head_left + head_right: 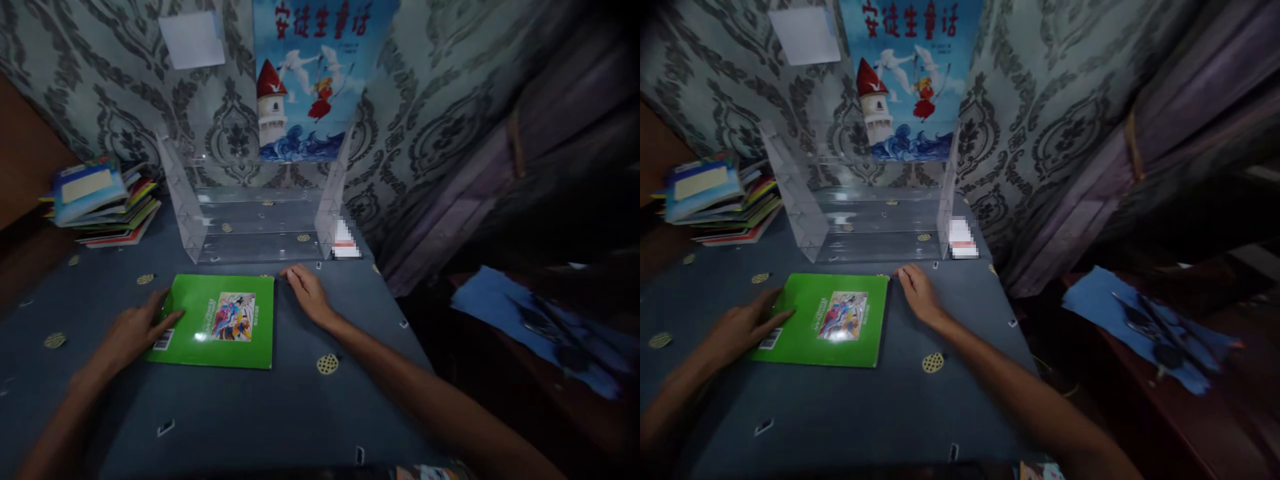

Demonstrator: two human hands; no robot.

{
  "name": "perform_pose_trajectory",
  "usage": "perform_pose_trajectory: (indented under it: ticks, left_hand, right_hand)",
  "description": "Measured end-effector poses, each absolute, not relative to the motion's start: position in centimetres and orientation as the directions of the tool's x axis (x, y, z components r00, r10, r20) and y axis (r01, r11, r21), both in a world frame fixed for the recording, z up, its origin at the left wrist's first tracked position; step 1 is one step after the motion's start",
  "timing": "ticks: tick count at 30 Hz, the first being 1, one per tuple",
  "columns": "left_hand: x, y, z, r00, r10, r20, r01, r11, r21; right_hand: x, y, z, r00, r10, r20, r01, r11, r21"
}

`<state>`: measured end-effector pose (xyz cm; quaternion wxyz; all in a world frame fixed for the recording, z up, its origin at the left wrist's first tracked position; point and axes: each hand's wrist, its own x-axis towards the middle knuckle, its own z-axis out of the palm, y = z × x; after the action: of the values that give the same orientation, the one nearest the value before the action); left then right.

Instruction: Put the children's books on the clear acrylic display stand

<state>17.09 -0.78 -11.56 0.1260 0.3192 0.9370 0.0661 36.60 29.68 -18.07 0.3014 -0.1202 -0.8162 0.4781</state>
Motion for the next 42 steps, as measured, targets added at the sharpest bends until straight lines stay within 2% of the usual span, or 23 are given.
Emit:
perform_pose_trajectory:
  ticks: [6, 10, 17, 19, 25, 28, 30, 32, 34, 35, 38, 40, 42]
  left_hand:
    - [19.0, 0.5, -11.8, -0.723, 0.651, -0.232, 0.584, 0.755, 0.297]
    - [19.9, 1.3, -12.5, -0.710, 0.676, -0.197, 0.607, 0.729, 0.316]
    - [22.5, 3.7, -12.5, -0.655, 0.737, -0.170, 0.639, 0.659, 0.396]
    - [23.5, 4.6, -12.1, -0.626, 0.755, -0.194, 0.635, 0.638, 0.435]
    - [25.9, 6.7, -12.3, -0.516, 0.821, -0.246, 0.618, 0.555, 0.557]
    - [26.6, 7.2, -12.4, -0.449, 0.857, -0.251, 0.658, 0.508, 0.556]
    - [26.8, 7.5, -11.9, -0.445, 0.856, -0.262, 0.724, 0.517, 0.458]
    - [26.8, 7.9, -11.3, -0.494, 0.834, -0.245, 0.789, 0.548, 0.277]
    - [26.7, 8.7, -11.0, -0.535, 0.831, -0.151, 0.822, 0.553, 0.135]
    - [26.5, 9.1, -11.1, -0.523, 0.848, -0.082, 0.840, 0.530, 0.118]
    - [25.9, 10.5, -12.3, -0.372, 0.921, 0.112, 0.912, 0.341, 0.227]
    - [25.5, 11.2, -13.5, -0.286, 0.943, 0.169, 0.924, 0.225, 0.308]
    - [25.2, 11.4, -14.4, -0.272, 0.944, 0.185, 0.916, 0.195, 0.349]
  right_hand:
    - [38.7, 32.5, -18.7, -0.727, 0.590, 0.350, -0.030, 0.483, -0.875]
    - [39.9, 34.2, -18.8, -0.690, 0.638, 0.341, -0.016, 0.458, -0.889]
    - [41.1, 35.3, -18.9, -0.658, 0.684, 0.315, -0.004, 0.415, -0.910]
    - [41.4, 35.1, -18.5, -0.659, 0.674, 0.333, 0.008, 0.449, -0.893]
    - [42.5, 34.7, -16.6, -0.757, 0.480, 0.444, 0.072, 0.736, -0.673]
    - [43.0, 34.7, -15.9, -0.806, 0.394, 0.441, 0.095, 0.822, -0.562]
    - [43.1, 34.4, -15.6, -0.837, 0.344, 0.425, 0.096, 0.858, -0.504]
    - [43.1, 33.6, -15.3, -0.873, 0.282, 0.398, 0.070, 0.881, -0.469]
    - [42.9, 32.3, -15.1, -0.906, 0.204, 0.371, 0.020, 0.896, -0.445]
    - [42.9, 31.6, -15.1, -0.919, 0.161, 0.360, -0.010, 0.903, -0.430]
    - [42.7, 29.5, -15.0, -0.937, 0.067, 0.342, -0.071, 0.924, -0.376]
    - [42.6, 28.6, -15.2, -0.943, 0.049, 0.330, -0.075, 0.932, -0.355]
    - [42.6, 28.3, -15.4, -0.947, 0.050, 0.318, -0.070, 0.933, -0.354]
